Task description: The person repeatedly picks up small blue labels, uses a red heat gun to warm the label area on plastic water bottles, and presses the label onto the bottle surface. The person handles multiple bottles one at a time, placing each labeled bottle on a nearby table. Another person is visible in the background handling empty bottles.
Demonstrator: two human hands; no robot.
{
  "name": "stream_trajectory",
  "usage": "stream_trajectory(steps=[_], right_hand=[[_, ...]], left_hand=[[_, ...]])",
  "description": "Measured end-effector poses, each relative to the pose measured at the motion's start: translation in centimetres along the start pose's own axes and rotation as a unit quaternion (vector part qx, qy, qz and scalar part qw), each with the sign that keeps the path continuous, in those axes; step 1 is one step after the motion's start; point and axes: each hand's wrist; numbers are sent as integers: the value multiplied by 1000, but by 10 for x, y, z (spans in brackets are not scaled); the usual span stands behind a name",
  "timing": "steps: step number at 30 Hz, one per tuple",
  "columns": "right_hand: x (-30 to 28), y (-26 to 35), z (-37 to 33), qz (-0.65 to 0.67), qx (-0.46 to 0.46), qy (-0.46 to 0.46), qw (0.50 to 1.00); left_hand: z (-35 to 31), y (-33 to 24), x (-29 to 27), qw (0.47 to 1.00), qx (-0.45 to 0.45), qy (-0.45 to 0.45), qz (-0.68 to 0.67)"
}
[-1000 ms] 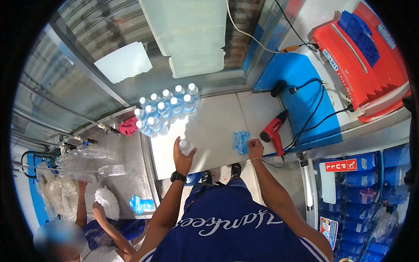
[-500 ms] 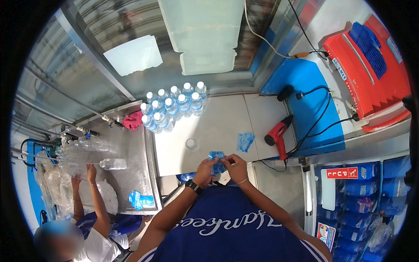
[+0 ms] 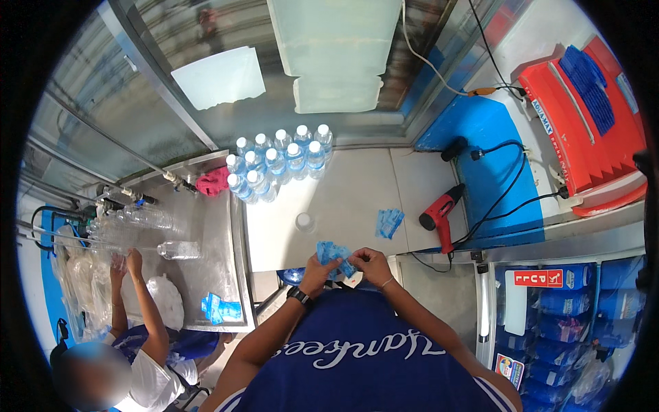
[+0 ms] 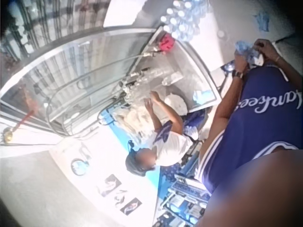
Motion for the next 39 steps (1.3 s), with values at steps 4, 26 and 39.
stream_trajectory(steps=[4,26,39], right_hand=[[-3,-5,1,80,41,26,996],[82,114,66,-337,-456,-41,823],[88,14,105,-199,-331,-25,922]], left_hand=[[-2,2,-5,999,31,2,31],[-22,41,-63,991,-86,-83,-61],[-42,53,-76,986,-71,-134,-73]])
Point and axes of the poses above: each hand's wrist, its own z-axis towards the middle knuckle, its own x-axis out of the palm, y = z × x, and after that the axes turned 7 degrees about z, right-handed
